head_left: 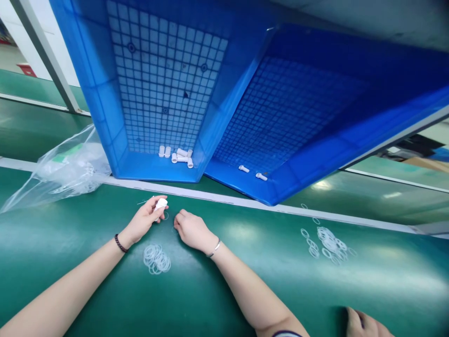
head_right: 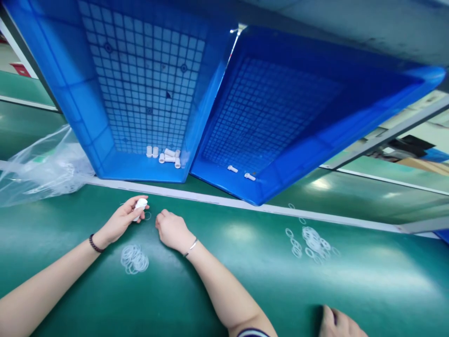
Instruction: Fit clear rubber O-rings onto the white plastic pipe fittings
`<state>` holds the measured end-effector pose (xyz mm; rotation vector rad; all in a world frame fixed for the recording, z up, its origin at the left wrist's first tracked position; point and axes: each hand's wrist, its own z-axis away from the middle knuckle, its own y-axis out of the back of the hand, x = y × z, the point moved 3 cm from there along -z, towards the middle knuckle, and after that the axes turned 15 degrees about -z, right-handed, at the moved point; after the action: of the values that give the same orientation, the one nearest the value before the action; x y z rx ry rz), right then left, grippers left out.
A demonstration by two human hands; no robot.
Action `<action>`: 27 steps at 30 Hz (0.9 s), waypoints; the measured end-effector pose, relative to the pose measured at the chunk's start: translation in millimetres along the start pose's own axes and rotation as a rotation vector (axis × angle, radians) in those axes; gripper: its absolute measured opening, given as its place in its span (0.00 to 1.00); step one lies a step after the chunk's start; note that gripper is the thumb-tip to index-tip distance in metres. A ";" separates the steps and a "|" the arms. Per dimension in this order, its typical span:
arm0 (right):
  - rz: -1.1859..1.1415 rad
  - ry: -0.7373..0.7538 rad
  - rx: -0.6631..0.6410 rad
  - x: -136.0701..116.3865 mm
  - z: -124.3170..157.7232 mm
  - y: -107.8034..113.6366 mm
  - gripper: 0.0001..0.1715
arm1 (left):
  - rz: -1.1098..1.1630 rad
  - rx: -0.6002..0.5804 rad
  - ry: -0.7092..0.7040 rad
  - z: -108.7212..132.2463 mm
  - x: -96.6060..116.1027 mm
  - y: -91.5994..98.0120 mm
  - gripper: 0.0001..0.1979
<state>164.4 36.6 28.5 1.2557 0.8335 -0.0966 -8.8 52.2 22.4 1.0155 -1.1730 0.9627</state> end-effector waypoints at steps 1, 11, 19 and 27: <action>-0.031 -0.005 0.035 -0.5 -0.4 1.5 0.05 | -0.065 0.003 -0.009 0.5 0.1 1.2 0.22; -0.298 0.085 0.275 -7.2 -0.3 14.8 0.04 | -0.442 -0.021 -0.085 15.5 6.8 -16.2 0.11; -0.658 0.034 0.188 1.2 -8.4 10.1 0.04 | -0.470 -0.052 -0.228 23.2 17.8 -18.7 0.06; -1.239 -0.106 0.140 1.1 -14.7 -6.0 0.19 | 0.121 0.110 -0.003 18.8 4.5 -28.0 0.12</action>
<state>154.9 47.6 22.1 0.6832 1.4179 -1.2113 13.9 27.0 25.5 1.0424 -1.2055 1.1318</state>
